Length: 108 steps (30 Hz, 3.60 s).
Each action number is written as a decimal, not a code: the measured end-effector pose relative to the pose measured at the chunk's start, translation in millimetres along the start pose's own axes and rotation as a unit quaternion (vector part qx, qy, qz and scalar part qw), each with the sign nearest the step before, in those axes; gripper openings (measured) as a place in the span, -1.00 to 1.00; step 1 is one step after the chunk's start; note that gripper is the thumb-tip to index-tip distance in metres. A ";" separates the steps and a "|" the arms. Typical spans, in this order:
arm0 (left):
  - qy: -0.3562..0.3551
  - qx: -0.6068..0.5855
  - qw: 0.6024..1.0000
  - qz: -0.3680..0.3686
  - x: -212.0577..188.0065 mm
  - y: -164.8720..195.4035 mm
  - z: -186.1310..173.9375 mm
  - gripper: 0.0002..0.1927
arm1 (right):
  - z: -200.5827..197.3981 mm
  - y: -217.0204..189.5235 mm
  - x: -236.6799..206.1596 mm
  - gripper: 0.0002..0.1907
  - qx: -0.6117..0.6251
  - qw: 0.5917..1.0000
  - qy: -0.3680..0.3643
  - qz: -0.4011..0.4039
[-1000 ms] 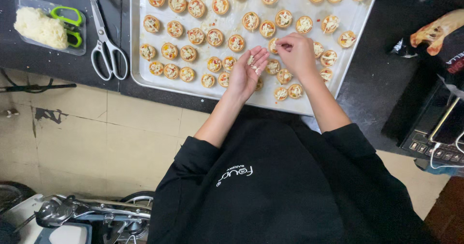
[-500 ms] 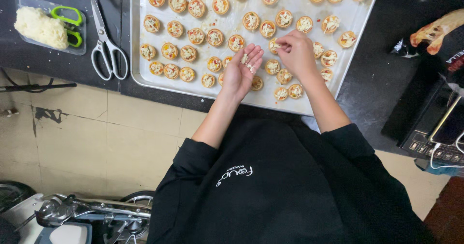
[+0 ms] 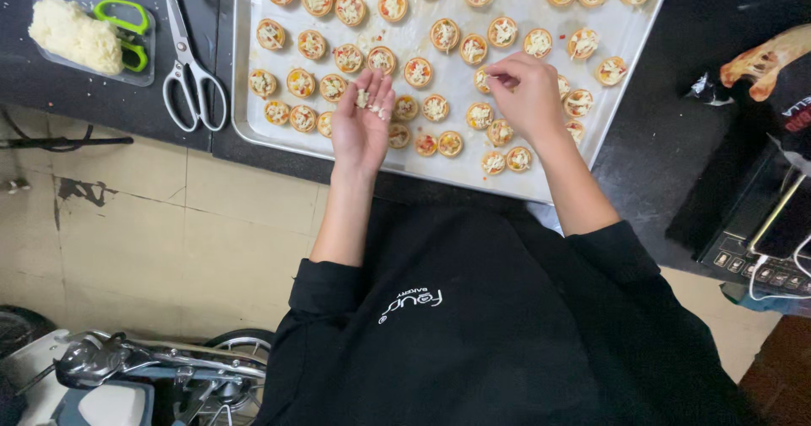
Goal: The person places shredded cheese onto small round pizza bases arranged on a baking tray. They use their hands to distribute cheese from a plastic container and later from a black package, topping each base individually.
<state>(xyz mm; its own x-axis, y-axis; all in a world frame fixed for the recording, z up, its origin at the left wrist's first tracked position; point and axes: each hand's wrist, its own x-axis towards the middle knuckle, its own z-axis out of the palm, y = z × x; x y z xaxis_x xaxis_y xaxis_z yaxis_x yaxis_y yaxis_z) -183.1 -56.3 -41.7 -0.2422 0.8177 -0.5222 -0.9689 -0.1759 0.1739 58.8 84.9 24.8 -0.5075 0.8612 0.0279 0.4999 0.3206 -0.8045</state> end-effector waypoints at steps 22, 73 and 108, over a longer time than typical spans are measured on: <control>-0.160 0.059 0.975 -0.142 20.4 -104.5 19.0 -0.58 | 6.3 -63.5 -21.4 -0.74 -0.067 0.989 -0.038 -0.127; 0.031 0.639 0.763 0.097 -50.9 -32.6 -24.8 -0.77 | 69.8 1.7 -58.3 -0.85 0.064 0.982 -0.145 0.101; -0.037 0.764 0.617 0.186 -69.0 -55.8 20.3 -0.53 | 71.3 -16.2 -54.2 -0.64 -0.052 0.991 -0.125 -0.015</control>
<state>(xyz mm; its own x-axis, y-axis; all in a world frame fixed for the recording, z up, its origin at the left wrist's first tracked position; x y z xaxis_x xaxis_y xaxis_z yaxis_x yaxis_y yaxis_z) -111.3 -91.8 1.5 -0.3752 0.9093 -0.1799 0.3438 0.3168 0.8840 28.1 5.0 -5.9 -0.6744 0.7306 -0.1068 0.5446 0.3946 -0.7401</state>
